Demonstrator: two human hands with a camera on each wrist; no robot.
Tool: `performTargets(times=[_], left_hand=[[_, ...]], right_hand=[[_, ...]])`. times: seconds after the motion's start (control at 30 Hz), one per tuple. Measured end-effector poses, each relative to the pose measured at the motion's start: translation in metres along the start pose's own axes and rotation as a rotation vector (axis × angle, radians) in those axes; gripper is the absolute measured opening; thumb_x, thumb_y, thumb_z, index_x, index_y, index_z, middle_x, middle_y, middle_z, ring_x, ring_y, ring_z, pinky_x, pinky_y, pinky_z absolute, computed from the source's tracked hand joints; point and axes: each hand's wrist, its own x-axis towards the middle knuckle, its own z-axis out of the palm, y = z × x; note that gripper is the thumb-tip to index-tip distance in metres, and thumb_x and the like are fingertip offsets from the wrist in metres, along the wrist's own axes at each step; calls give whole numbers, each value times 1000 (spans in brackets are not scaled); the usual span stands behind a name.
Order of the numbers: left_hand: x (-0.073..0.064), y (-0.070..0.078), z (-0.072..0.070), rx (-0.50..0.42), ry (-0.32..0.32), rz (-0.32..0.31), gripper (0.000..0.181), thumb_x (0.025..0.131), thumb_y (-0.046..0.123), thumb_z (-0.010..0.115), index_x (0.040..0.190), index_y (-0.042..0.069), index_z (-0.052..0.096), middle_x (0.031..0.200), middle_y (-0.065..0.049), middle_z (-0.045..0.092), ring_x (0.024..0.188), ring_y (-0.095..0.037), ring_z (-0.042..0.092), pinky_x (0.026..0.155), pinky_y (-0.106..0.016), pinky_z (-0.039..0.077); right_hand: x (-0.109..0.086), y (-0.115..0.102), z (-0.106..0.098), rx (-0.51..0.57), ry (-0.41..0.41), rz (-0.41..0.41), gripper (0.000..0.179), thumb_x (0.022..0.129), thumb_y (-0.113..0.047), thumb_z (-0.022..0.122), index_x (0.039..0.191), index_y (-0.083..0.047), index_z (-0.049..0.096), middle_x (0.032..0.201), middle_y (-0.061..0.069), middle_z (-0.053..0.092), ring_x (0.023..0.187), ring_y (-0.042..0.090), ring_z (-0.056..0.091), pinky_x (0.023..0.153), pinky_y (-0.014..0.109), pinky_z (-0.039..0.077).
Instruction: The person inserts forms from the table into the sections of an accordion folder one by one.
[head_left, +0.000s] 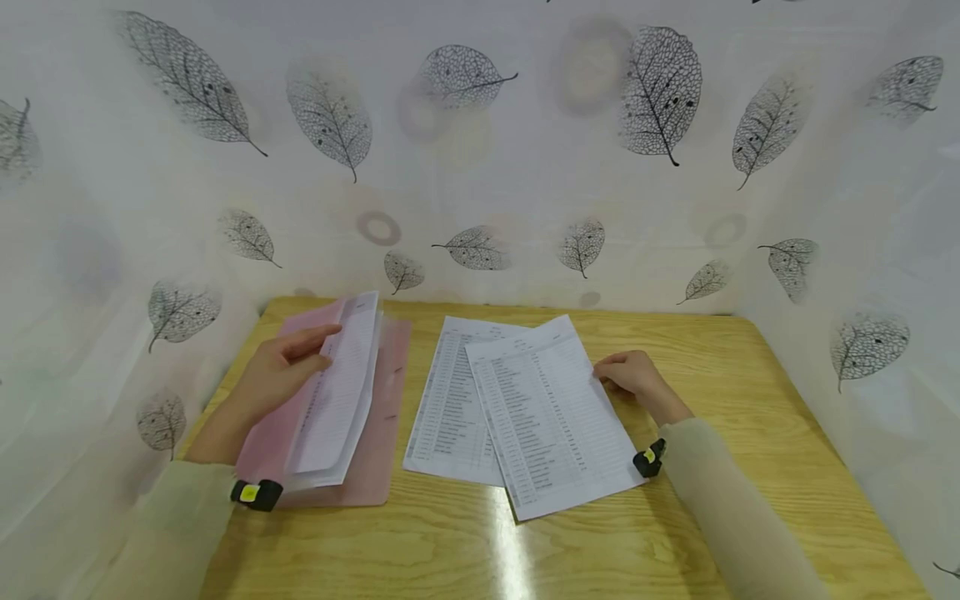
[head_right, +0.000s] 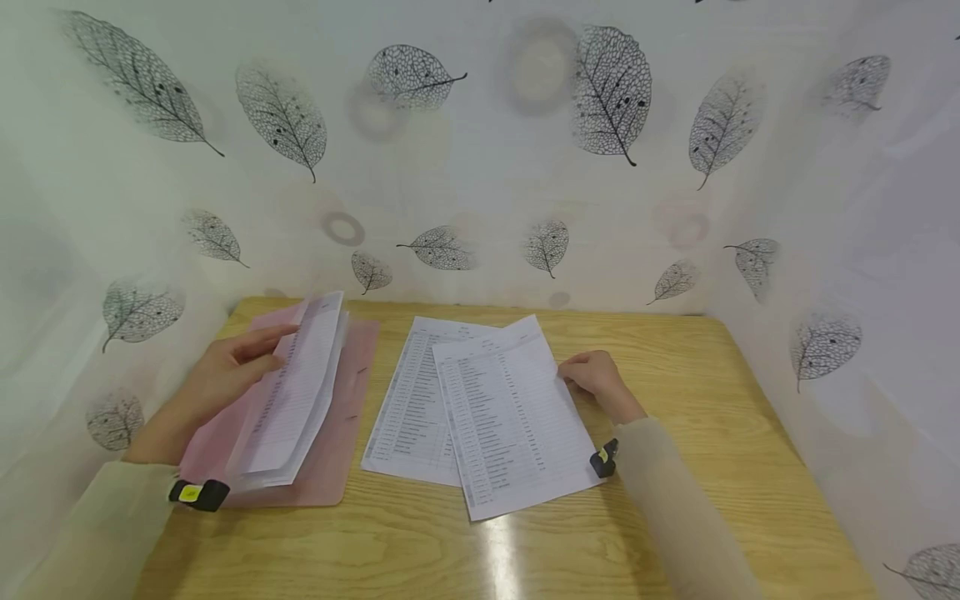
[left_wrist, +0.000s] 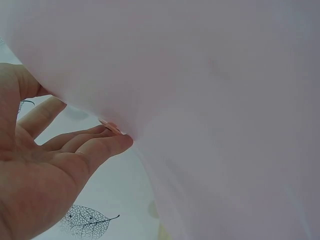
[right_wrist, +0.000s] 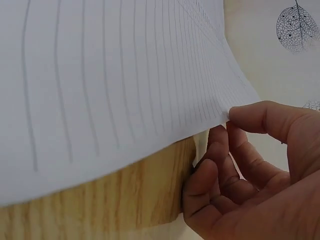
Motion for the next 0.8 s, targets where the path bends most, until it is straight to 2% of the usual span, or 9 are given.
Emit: performTargets(times=[0.17, 0.43, 0.53, 0.63, 0.8], left_hand=[[0, 0, 0, 2, -3, -9, 47, 101, 1, 63, 148, -1, 58, 148, -30, 57, 114, 22, 50, 90, -3, 45], [0, 0, 0, 21, 2, -12, 47, 101, 2, 63, 148, -1, 59, 148, -29, 58, 113, 22, 50, 89, -3, 45], [0, 1, -1, 20, 0, -15, 47, 101, 2, 63, 148, -1, 58, 148, -29, 58, 113, 22, 50, 89, -3, 45], [0, 2, -1, 22, -4, -29, 47, 102, 3, 63, 149, 0, 58, 150, -28, 57, 113, 22, 50, 90, -3, 45], [0, 3, -1, 37, -6, -43, 47, 102, 4, 63, 149, 1, 58, 151, -27, 57, 114, 21, 49, 90, -3, 44]], right_hand=[[-2, -2, 0, 32, -10, -8, 37, 100, -22, 65, 127, 3, 65, 93, 4, 68, 79, 15, 61, 71, 29, 54], [-6, 0, -2, 22, -90, -38, 32, 106, -20, 58, 130, 1, 57, 80, 2, 58, 68, 14, 54, 61, 30, 51], [-9, 0, -2, 30, -111, -44, 42, 104, -20, 63, 140, 1, 54, 83, 3, 64, 68, 14, 56, 61, 30, 51], [-12, 2, -3, 21, -124, -52, 55, 101, -19, 67, 148, 3, 51, 92, 6, 73, 71, 13, 62, 64, 29, 53], [-11, 8, -3, 36, -179, -72, 60, 101, -16, 67, 151, 10, 47, 105, 10, 78, 79, 11, 72, 68, 29, 60]])
